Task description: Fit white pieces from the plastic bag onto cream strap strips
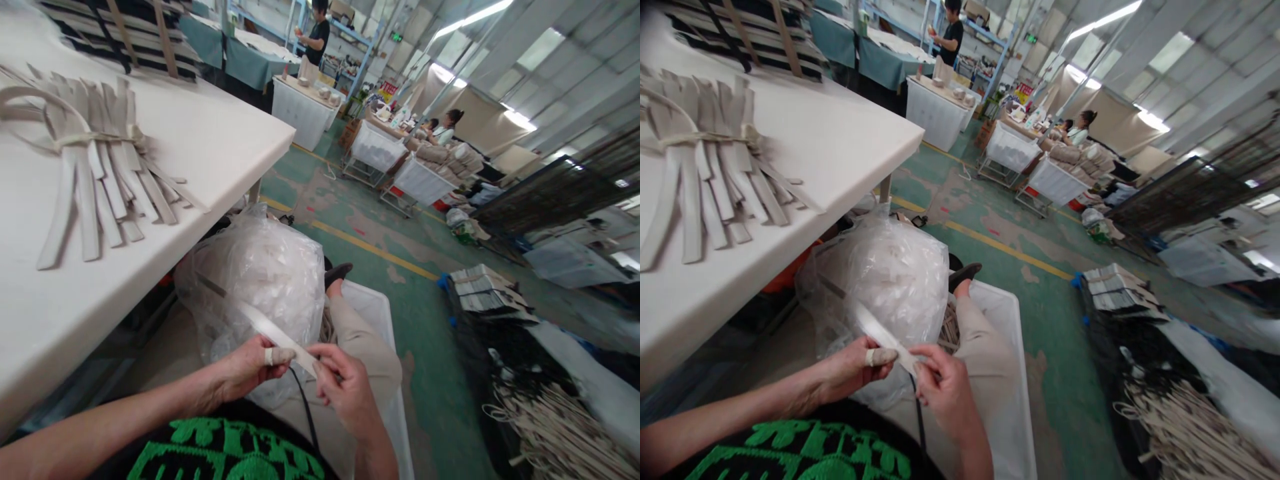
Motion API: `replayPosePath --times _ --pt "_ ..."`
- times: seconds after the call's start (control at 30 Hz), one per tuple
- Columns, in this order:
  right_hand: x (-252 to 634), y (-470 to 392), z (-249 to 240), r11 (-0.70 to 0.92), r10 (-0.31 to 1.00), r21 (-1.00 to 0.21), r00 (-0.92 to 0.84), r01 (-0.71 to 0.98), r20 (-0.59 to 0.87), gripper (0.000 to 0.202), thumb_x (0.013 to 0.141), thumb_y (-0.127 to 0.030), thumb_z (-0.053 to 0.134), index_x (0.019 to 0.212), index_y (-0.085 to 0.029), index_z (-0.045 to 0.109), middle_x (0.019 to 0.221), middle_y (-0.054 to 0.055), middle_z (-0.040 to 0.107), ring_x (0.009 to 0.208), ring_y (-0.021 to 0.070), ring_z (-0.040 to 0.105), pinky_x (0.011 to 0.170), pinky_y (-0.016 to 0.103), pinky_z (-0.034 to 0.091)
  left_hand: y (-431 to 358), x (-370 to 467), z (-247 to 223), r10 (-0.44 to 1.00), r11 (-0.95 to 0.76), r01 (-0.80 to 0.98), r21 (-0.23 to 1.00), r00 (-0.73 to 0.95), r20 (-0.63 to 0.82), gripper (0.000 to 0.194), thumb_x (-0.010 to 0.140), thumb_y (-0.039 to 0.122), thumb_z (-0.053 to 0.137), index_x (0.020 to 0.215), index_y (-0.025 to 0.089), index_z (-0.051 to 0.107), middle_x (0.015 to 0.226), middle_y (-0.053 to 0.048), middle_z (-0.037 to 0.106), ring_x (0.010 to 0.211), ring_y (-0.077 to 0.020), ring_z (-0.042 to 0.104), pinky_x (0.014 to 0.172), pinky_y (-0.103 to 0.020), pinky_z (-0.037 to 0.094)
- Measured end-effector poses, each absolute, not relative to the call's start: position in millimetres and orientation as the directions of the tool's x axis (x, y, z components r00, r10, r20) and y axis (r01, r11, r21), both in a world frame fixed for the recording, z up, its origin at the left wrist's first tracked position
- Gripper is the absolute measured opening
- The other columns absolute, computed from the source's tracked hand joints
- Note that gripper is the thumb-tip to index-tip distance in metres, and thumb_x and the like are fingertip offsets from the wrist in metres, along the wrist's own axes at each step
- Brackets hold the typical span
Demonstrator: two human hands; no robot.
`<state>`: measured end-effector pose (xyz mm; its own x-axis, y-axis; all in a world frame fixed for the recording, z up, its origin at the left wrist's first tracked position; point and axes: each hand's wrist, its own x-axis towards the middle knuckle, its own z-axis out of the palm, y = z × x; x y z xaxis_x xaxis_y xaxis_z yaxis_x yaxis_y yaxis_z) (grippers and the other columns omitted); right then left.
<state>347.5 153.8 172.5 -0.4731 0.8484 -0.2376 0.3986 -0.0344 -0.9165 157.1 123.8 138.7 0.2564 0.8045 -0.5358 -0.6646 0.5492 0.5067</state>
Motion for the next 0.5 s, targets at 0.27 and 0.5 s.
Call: replayPosePath --times 0.27,0.5 --pt "342.3 154.8 168.1 0.171 0.767 -0.945 -0.639 0.278 -0.049 0.041 0.085 -0.029 0.068 0.124 -0.022 0.061 0.085 0.003 0.072 0.067 0.0139 0.067 0.065 0.023 0.055 126.2 145.9 137.9 0.817 0.533 -0.654 0.537 0.236 -0.525 0.036 0.046 0.034 0.095 0.060 0.011 0.071 0.055 0.000 0.061 0.051 -0.0071 0.047 0.051 -0.019 0.037" --pt "348.7 146.6 176.7 0.306 0.675 -0.949 -0.721 0.082 0.155 0.032 0.084 -0.035 0.074 0.113 -0.025 0.066 0.096 0.004 0.076 0.079 0.0167 0.072 0.077 0.027 0.054 119.9 142.5 138.8 0.795 0.583 -0.681 0.443 0.364 -0.486 0.028 0.056 0.026 0.093 0.064 0.010 0.072 0.057 -0.002 0.064 0.051 -0.0070 0.054 0.054 -0.017 0.044"
